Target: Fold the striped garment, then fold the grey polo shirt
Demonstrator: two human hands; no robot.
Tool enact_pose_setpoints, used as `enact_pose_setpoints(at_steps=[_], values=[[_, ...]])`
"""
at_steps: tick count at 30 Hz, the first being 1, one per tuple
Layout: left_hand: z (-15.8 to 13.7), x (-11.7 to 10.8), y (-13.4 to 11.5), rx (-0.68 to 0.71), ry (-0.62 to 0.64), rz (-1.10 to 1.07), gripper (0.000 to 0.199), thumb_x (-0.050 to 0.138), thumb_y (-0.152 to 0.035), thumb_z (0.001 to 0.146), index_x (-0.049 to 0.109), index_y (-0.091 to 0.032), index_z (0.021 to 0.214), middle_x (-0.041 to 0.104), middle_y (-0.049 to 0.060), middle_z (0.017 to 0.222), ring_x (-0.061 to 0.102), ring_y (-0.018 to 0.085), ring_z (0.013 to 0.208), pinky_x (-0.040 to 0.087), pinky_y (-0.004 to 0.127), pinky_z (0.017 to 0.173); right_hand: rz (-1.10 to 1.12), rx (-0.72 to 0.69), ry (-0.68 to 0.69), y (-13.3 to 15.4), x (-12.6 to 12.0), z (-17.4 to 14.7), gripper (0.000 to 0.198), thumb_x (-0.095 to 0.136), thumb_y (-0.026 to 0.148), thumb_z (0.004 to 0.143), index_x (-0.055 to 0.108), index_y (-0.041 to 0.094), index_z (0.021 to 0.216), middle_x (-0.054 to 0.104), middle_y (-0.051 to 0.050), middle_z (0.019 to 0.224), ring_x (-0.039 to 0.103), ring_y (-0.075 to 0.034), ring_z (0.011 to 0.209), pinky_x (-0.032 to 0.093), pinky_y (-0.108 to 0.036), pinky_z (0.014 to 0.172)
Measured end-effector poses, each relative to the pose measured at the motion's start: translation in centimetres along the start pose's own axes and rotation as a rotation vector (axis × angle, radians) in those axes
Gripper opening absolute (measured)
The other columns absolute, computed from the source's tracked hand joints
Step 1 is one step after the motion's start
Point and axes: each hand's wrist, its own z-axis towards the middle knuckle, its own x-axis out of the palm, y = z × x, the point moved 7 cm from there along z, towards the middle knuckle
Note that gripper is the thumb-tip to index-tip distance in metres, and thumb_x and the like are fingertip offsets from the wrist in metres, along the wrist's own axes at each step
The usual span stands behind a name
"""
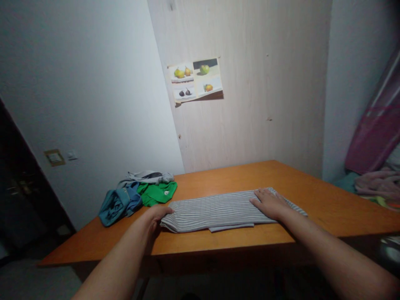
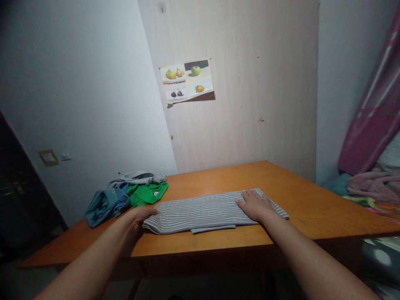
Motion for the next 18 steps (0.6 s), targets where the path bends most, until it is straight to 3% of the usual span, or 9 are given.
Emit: enact_pose_setpoints(at_steps=[10, 18], values=[[0.9, 0.9, -4.3, 0.101, 0.063, 0.027, 0.013, 0.064, -0.028, 0.072, 0.058, -0.018, 0.066, 0.062, 0.001, 0.056, 0.062, 0.018, 0.056, 0.039, 0.023, 0.044, 0.018, -0.005, 0.012, 0.5, -0.5, -0.4, 0.077, 0.023, 0.066, 0.096, 0.038, 0.017, 0.155, 0.029, -0.011, 0.164, 0.020, -0.031, 0.152, 0.013, -0.059, 0.120], [0.0, 5.6, -9.0, 0.236, 0.124, 0.047, 0.006, 0.057, -0.020, 0.074, 0.061, -0.017, 0.070, 0.059, -0.002, 0.058, 0.055, 0.012, 0.054, 0.033, 0.020, 0.046, 0.018, -0.006, 0.017, 0.6, -0.6, -0.3, 0.076, 0.024, 0.064, 0.097, 0.038, 0.018, 0.155, 0.029, -0.012, 0.164, 0.020, -0.031, 0.152, 0.013, -0.058, 0.121]])
